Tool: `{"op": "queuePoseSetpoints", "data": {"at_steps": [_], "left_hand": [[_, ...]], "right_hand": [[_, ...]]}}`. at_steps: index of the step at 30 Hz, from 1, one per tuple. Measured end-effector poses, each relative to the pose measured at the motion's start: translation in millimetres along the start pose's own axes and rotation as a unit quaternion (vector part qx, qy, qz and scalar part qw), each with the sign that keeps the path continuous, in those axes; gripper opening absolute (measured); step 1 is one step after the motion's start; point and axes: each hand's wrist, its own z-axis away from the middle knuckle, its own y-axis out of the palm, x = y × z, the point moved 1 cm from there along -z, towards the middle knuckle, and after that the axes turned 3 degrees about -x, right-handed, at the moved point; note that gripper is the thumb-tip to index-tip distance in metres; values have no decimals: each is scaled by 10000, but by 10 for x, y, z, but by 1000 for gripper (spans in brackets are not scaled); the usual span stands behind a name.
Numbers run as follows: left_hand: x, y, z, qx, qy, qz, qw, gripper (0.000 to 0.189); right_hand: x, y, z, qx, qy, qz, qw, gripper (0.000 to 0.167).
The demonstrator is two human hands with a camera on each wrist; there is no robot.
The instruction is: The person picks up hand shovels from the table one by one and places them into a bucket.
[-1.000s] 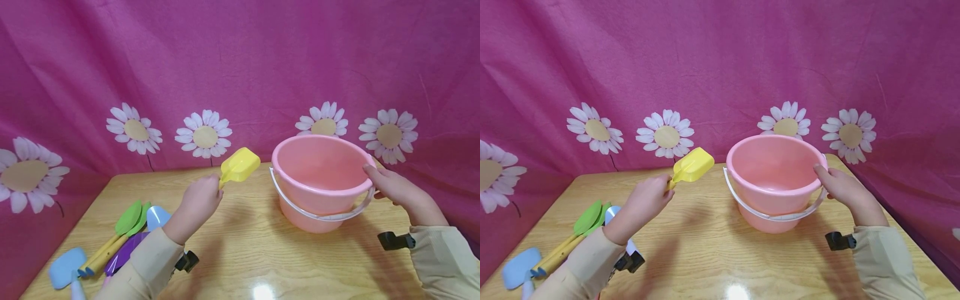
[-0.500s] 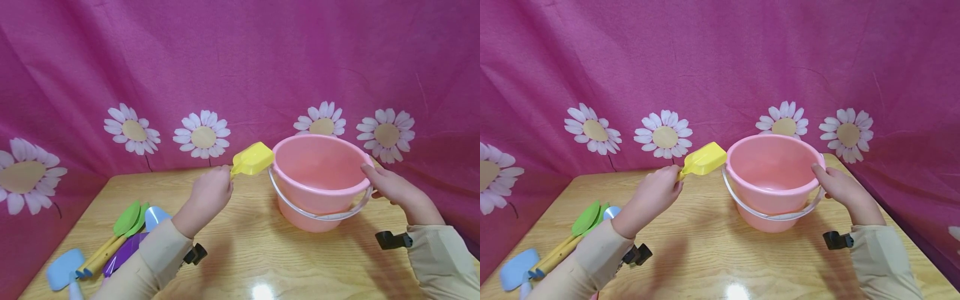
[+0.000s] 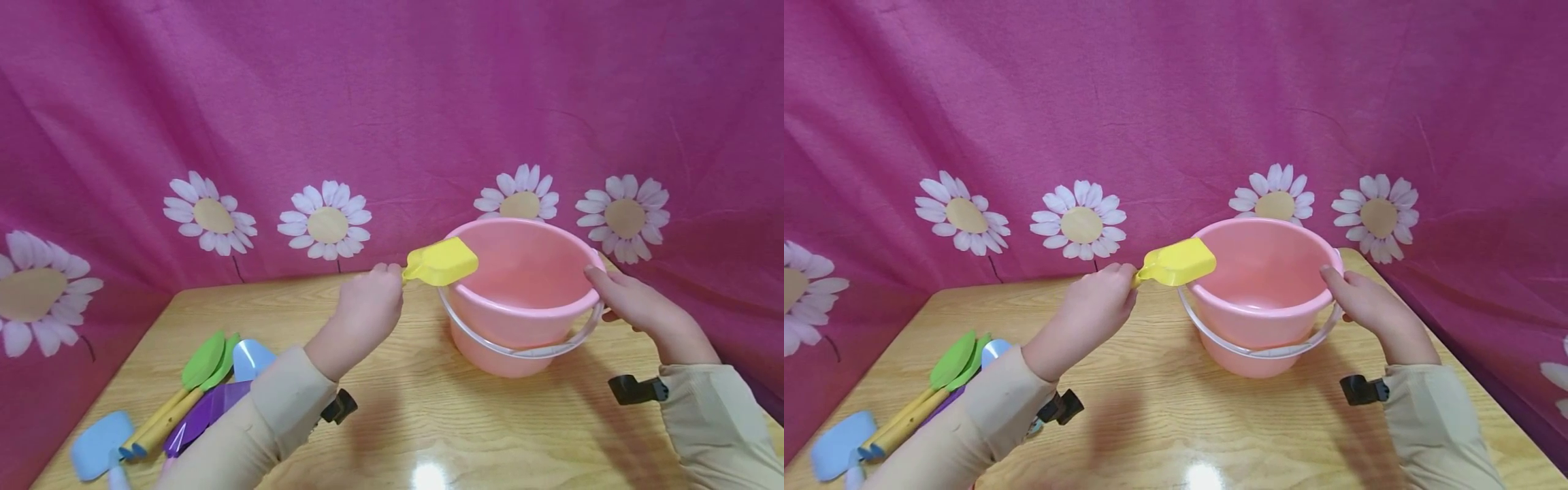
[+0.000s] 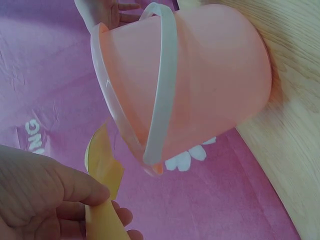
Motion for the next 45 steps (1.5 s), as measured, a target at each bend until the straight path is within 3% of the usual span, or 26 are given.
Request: {"op": "queuePoseSetpoints", "data": {"at_steps": [8, 20, 28, 40, 45], "left_hand": [[-157, -3, -89, 583, 40, -315, 9978, 13], [-320, 3, -202, 354, 559, -873, 9940, 10], [-443, -46, -306, 716, 785, -1004, 9893, 19], [-637, 7, -418, 1418, 944, -1297, 9768, 14], [-756, 14, -521, 1523, 929, -1173, 9769, 11]], "right_hand": [[5, 6, 18, -45, 85, -27, 10000, 67], [13, 12, 16, -149, 34, -27, 9999, 67], [14, 22, 19, -342, -480, -73, 9982, 61], [61, 46, -3, -325, -536, -26, 9980, 59], [73, 44, 14, -326, -504, -19, 9982, 60]]}}
